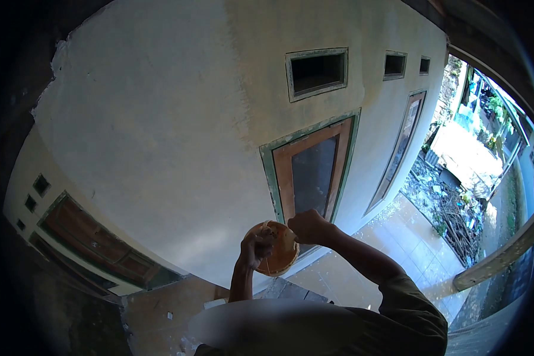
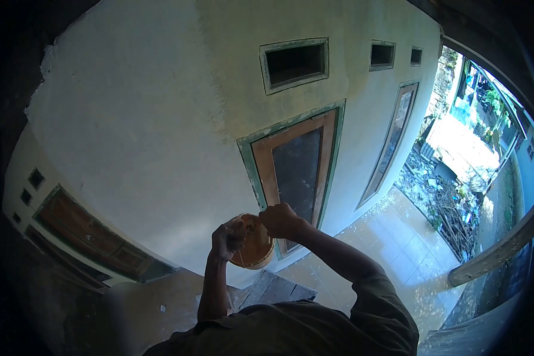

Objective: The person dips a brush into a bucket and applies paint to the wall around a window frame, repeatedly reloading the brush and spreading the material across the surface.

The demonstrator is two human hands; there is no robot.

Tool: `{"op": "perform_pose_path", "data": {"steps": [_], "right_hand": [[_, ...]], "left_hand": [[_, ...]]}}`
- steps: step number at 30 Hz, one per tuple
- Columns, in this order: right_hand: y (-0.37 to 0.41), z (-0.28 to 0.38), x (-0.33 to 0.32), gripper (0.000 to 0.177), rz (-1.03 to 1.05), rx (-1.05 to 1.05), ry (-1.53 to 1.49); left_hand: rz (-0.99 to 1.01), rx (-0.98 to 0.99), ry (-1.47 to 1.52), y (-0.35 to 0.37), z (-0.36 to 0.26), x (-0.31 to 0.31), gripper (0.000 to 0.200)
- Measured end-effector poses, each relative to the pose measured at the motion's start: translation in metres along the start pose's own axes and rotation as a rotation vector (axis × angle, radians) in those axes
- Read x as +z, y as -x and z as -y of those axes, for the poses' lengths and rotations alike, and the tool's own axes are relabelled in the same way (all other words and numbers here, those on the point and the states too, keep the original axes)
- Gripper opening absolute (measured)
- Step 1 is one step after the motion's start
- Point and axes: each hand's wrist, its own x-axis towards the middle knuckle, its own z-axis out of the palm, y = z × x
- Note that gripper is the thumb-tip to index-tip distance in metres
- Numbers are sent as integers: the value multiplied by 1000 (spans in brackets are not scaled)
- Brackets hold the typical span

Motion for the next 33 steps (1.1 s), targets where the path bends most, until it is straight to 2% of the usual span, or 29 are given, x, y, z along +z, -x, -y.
{"op": "perform_pose_path", "data": {"steps": [5, 8, 10, 13, 17, 19, 22, 26, 28, 33], "right_hand": [[-1, 5, -11, 25, 43, -53, -38], [-4, 8, -15, 24, 20, -38, -19], [-6, 8, -17, 23, 2, -23, 16], [-10, 8, -13, 21, -45, -28, 7], [-13, 15, -13, 20, -38, -19, 66], [-16, 17, -11, 11, 70, 21, 98], [-21, 18, -4, 11, 125, -11, 102], [-29, 17, 24, 10, 72, -19, 116], [-33, 15, 37, 34, 33, -40, 128], [-31, 20, 29, 29, 56, -47, 99]], "left_hand": [[-68, 2, -62, 5, -2, 6, 36], [-99, -9, 18, 4, 0, 1, 35], [8, 14, -1, 4, -2, 1, 33], [42, 14, 34, 3, -3, 2, 31], [26, 15, 11, 4, -2, 3, 29], [9, 12, -29, 5, -3, 5, 29], [-33, 8, -66, 6, -4, 9, 32], [-32, 38, -83, 5, -2, 5, 37], [-43, -8, -25, 4, 0, 2, 41], [17, 7, -30, 4, -1, 2, 39]]}}
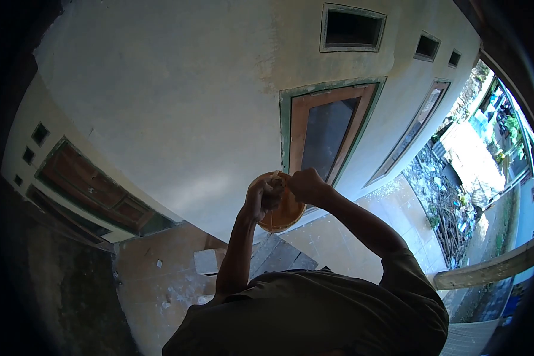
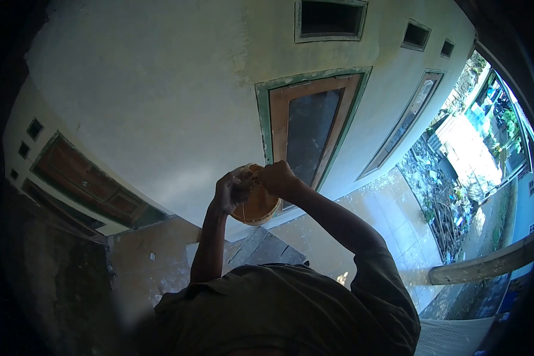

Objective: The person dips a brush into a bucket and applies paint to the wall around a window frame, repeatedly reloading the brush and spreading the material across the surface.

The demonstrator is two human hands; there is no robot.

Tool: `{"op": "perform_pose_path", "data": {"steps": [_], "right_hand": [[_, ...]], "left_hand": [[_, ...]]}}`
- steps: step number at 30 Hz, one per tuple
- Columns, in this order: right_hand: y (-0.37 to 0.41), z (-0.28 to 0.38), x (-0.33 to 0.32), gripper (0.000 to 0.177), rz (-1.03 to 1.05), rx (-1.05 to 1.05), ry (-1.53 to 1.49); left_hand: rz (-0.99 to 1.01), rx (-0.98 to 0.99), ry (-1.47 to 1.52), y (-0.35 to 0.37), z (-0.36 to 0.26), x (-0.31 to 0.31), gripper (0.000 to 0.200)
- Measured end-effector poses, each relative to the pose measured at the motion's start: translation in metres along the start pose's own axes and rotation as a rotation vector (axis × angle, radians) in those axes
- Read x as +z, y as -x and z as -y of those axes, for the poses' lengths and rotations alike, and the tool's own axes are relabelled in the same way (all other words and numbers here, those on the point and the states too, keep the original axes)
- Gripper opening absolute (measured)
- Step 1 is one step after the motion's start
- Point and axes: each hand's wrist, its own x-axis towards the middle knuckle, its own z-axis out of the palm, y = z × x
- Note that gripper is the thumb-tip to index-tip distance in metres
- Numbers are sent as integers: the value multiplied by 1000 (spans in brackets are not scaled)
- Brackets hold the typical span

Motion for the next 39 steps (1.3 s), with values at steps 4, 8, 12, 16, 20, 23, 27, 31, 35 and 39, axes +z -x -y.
{"op": "perform_pose_path", "data": {"steps": [4, 8, 12, 16, 20, 23, 27, 31, 35, 39], "right_hand": [[-2, 1, 9, 6, -28, 15, 24], [-3, 1, 11, 7, 41, -7, 49], [1, 6, 5, 17, -67, 17, -26], [-1, 5, 6, 17, -13, 13, -32], [0, 3, 9, 19, -20, 3, -23], [1, 1, 6, 12, -40, -21, -10], [-2, -3, 6, 28, 69, 3, -62], [-6, -12, 8, 40, 202, 6, -121], [6, -18, -17, 36, 185, 36, -152], [22, -47, -13, 28, 33, 35, -419]], "left_hand": [[-34, 18, 0, 4, -5, 12, 18], [16, 23, 3, 4, -6, 11, 19], [11, 11, 10, 4, -7, 11, 17], [23, 12, 16, 4, -5, 9, 16], [15, 9, -5, 0, 1, -3, 37], [13, 16, -22, 1, 2, -5, 36], [-10, 11, -24, 1, 1, -5, 36], [-19, 7, -33, 1, 4, -9, 36], [-113, 7, -40, 3, 4, -4, 33], [1, -8, 8, 1, 3, -12, 28]]}}
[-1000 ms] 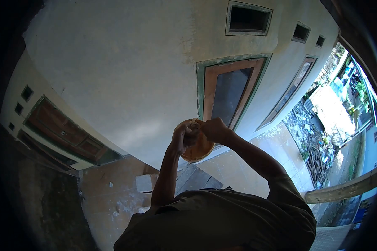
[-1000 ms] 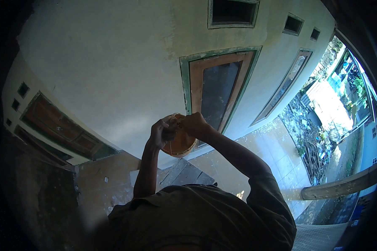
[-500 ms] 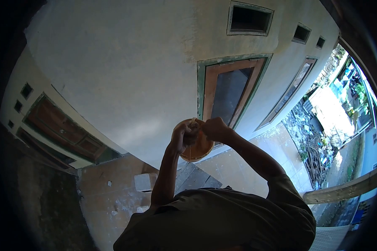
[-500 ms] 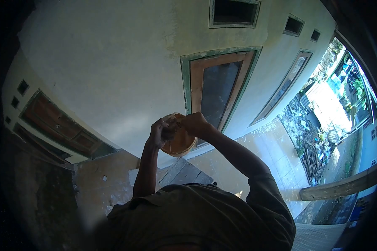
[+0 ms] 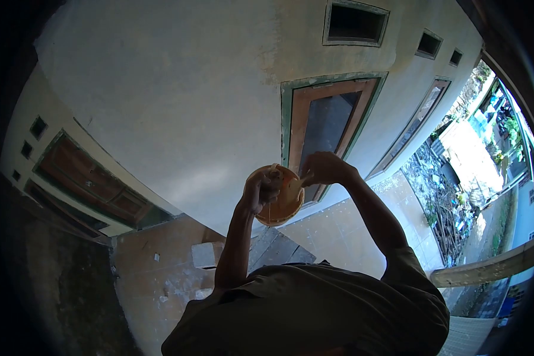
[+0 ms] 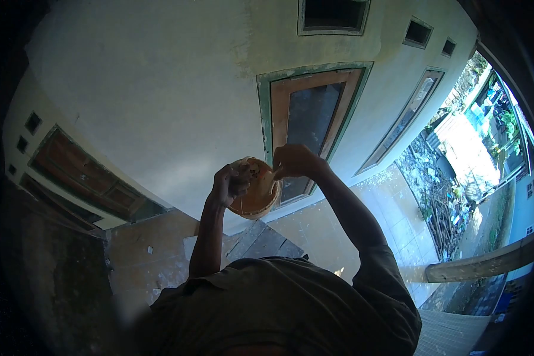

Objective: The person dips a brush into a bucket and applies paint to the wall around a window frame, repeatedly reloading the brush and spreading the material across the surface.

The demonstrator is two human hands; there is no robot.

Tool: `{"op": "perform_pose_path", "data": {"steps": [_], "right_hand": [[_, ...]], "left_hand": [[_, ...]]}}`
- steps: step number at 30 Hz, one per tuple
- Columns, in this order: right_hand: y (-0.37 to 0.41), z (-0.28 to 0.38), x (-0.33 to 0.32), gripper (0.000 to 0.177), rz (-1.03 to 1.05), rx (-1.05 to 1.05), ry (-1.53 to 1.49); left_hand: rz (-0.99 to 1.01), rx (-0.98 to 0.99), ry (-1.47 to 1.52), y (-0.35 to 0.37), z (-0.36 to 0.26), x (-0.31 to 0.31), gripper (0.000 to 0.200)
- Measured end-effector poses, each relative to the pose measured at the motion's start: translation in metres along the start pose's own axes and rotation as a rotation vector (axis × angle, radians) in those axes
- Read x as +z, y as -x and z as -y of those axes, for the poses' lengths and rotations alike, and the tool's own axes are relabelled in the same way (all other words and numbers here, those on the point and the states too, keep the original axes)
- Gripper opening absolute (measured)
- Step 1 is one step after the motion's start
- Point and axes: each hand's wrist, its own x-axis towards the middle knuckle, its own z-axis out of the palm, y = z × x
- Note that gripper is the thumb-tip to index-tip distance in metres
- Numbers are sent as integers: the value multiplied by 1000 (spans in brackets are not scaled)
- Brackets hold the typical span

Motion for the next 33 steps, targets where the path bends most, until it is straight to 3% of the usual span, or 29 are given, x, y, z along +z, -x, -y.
{"op": "perform_pose_path", "data": {"steps": [1, 2, 8, 14, 16, 33], "right_hand": [[4, -9, -1, 26, -72, -63, -119], [9, -9, -10, 29, 10, 22, -194], [31, -45, 19, 24, -22, -37, -466], [38, -55, 37, 21, -116, -141, -478], [40, -52, 36, 21, -131, -143, -497], [42, -59, 54, 20, -113, -86, -587]], "left_hand": [[33, -10, 5, 0, 0, 0, 27], [32, -10, 6, 0, 1, 0, 27], [-48, -6, -10, 2, 1, 7, 24], [6, -21, -19, 0, -1, 5, 29], [-94, -16, -23, 4, -4, 18, 11], [-51, -33, 10, -5, -1, 5, 13]]}}
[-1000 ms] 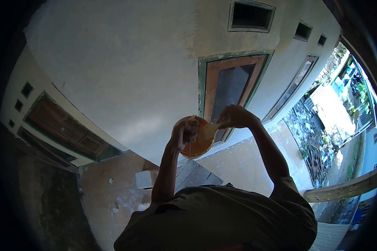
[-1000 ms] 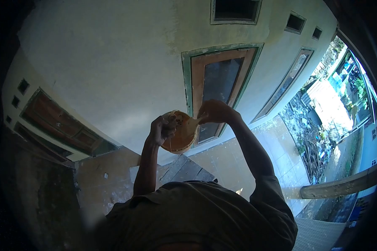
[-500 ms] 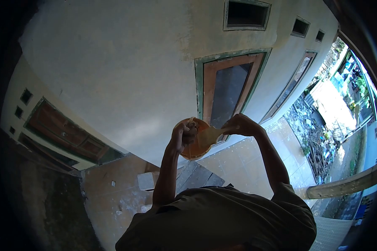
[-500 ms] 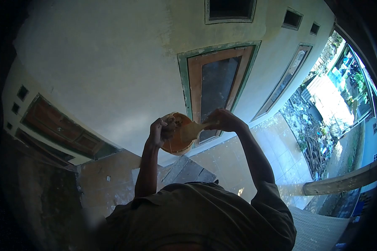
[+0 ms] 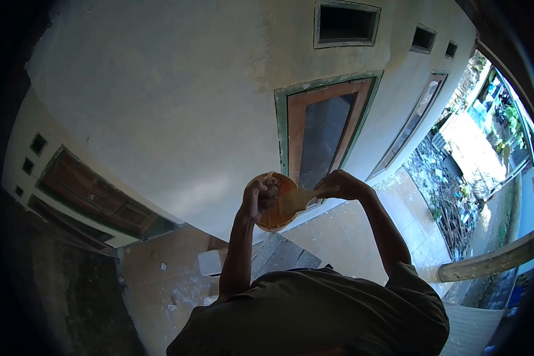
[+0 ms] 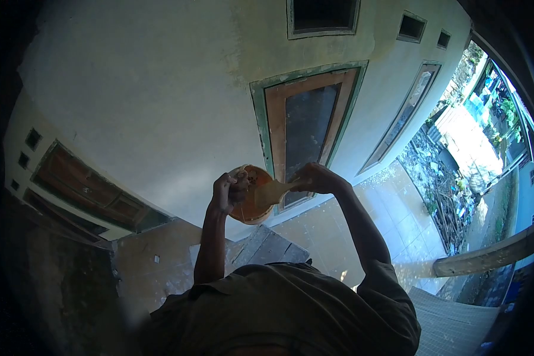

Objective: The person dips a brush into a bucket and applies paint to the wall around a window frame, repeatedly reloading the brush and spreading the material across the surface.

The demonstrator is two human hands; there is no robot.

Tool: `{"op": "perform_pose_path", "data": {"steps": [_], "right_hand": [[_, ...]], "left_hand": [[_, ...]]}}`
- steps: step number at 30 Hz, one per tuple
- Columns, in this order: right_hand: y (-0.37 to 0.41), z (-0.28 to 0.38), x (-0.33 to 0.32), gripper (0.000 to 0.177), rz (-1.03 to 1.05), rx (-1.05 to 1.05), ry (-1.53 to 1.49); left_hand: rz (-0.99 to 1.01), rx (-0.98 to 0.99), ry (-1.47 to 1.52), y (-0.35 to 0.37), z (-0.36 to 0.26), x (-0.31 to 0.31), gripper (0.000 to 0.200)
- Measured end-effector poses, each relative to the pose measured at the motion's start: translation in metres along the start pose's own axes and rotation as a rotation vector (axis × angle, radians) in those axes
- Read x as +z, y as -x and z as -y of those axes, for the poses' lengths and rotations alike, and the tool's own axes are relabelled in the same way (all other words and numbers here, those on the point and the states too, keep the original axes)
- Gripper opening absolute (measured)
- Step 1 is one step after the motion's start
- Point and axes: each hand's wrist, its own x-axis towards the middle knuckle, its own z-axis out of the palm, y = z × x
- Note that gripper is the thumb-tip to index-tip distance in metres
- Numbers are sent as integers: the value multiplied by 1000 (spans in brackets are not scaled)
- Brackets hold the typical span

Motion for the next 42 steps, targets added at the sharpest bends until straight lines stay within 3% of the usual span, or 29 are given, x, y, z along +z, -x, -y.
{"op": "perform_pose_path", "data": {"steps": [5, 10, 16, 18, 22, 26, 28, 30, 32, 34, 36, 40, 42], "right_hand": [[8, 17, 7, 24, 25, 67, 282], [11, 9, 20, 29, -78, 5, 127], [15, 6, -13, 30, -198, -24, -59], [11, 25, -36, 29, -213, 117, -87], [-3, 29, -79, 34, -409, 14, -103], [-25, 97, -142, 40, -587, -143, -6], [-36, 138, -174, 38, -734, -108, 89], [-58, 153, -212, 38, -902, -289, 299], [-78, 183, -245, 37, -1032, -254, 425], [-107, 195, -274, 35, -1217, -468, 570], [-120, 225, -292, 32, -1219, -338, 548], [-147, 250, -326, 28, -1289, -401, 654], [-155, 257, -340, 26, -1429, -369, 742]], "left_hand": [[21, -24, 32, -2, 1, -3, 16], [0, 22, 91, 0, -4, -9, 11], [-60, 68, 56, 3, -7, -11, 10], [-66, 76, 64, 4, -6, -13, 12], [-30, 83, 80, 2, -6, -22, 14], [-54, 92, 48, 3, -11, -19, 14], [-54, 105, 66, 1, -11, -22, 14], [-61, 105, 61, 2, -14, -18, 14], [-66, 106, 63, 2, -15, -19, 13], [-74, 110, 61, 2, -16, -19, 12], [-81, 116, 56, 1, -17, -18, 12], [-65, 117, 103, 0, -15, -21, 11], [-62, 109, 105, 0, -15, -23, 11]]}}
